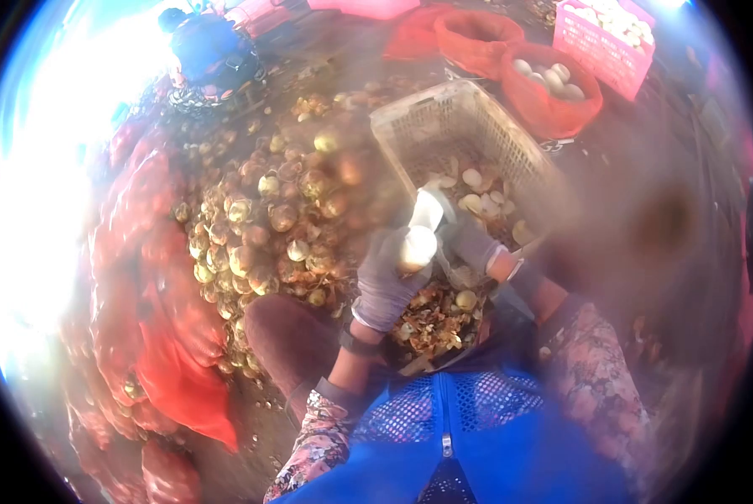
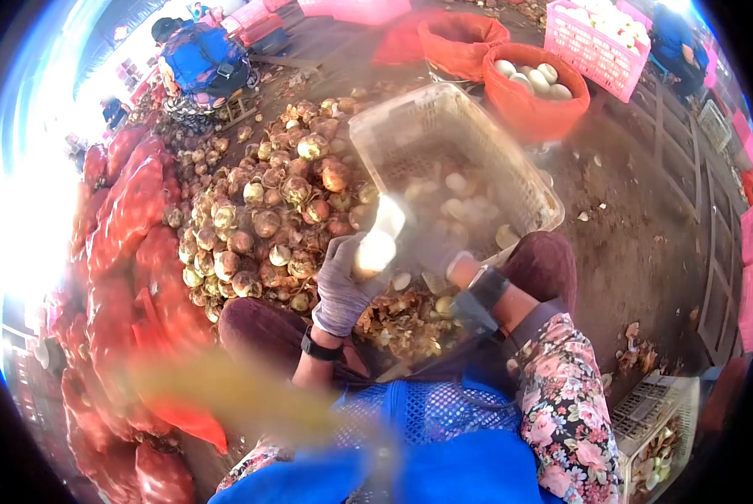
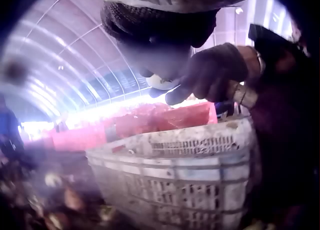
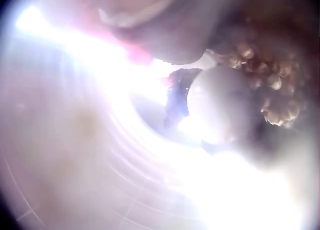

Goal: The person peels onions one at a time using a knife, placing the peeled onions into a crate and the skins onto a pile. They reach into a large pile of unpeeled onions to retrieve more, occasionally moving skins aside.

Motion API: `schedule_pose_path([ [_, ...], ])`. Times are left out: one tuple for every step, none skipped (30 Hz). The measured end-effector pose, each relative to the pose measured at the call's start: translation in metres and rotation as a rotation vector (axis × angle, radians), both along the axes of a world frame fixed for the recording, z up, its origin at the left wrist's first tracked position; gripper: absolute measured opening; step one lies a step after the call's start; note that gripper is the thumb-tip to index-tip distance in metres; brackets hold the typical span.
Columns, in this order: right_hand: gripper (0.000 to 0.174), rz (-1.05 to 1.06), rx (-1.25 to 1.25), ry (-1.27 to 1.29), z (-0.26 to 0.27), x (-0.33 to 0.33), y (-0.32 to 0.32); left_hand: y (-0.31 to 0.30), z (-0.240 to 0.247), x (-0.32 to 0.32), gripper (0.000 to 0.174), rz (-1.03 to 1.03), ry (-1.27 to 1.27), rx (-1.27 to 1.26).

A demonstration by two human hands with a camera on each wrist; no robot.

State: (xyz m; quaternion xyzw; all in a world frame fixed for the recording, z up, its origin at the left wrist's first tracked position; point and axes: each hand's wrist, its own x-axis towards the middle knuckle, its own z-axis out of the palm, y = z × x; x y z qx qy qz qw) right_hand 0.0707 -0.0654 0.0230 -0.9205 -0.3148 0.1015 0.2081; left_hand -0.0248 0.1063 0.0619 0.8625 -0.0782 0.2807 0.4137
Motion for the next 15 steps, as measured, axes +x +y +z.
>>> schedule_pose_path([
  [0.031,-0.054,0.202,0.164,0.002,0.004,-0.006,-0.003,0.0,0.001,0.048,0.003,-0.047,-0.014],
  [0.024,-0.109,0.428,0.334,0.004,0.008,-0.012,0.0,-0.006,0.004,0.045,-0.02,-0.045,-0.224],
  [0.02,-0.163,0.644,0.482,0.005,0.012,-0.018,0.003,-0.006,0.002,0.048,-0.039,0.073,-0.389],
  [0.018,-0.307,0.901,0.804,0.019,0.009,-0.017,0.008,-0.004,-0.002,0.052,-0.057,0.19,-0.553],
  [0.017,-0.454,1.15,1.135,0.025,0.008,-0.015,0.01,-0.001,-0.004,0.056,-0.071,0.307,-0.714],
  [0.026,-0.46,1.273,1.196,0.018,0.006,-0.016,0.01,0.003,-0.006,0.055,-0.116,0.285,-0.832],
  [0.031,-0.157,1.154,0.691,0.014,0.006,-0.012,0.008,0.008,-0.007,0.055,-0.164,0.261,-0.946],
  [0.036,0.125,0.982,0.189,0.011,0.007,-0.008,0.007,0.011,-0.007,0.054,-0.215,0.234,-1.062],
  [0.04,0.192,0.879,0.154,0.009,0.004,-0.009,0.007,0.012,-0.007,0.053,-0.217,0.229,-1.043],
  [0.044,0.26,0.782,0.115,0.016,-0.002,-0.007,0.007,0.012,-0.007,0.053,-0.219,0.225,-1.025],
  [0.046,0.127,0.78,0.53,0.052,-0.023,-0.002,0.007,0.012,-0.007,0.053,-0.222,0.22,-1.007],
  [0.048,-0.015,0.755,0.942,0.077,-0.035,0.002,0.006,0.012,-0.006,0.054,-0.216,0.196,-0.973],
  [0.048,-0.075,0.775,0.949,0.085,-0.038,0.004,0.005,0.011,-0.004,0.055,-0.211,0.172,-0.938],
  [0.048,-0.135,0.798,0.957,0.091,-0.041,0.005,0.005,0.01,-0.002,0.056,-0.206,0.15,-0.899],
  [0.049,-0.197,0.82,0.965,0.093,-0.043,0.006,0.01,0.008,0.001,0.057,-0.127,0.108,-0.645],
])
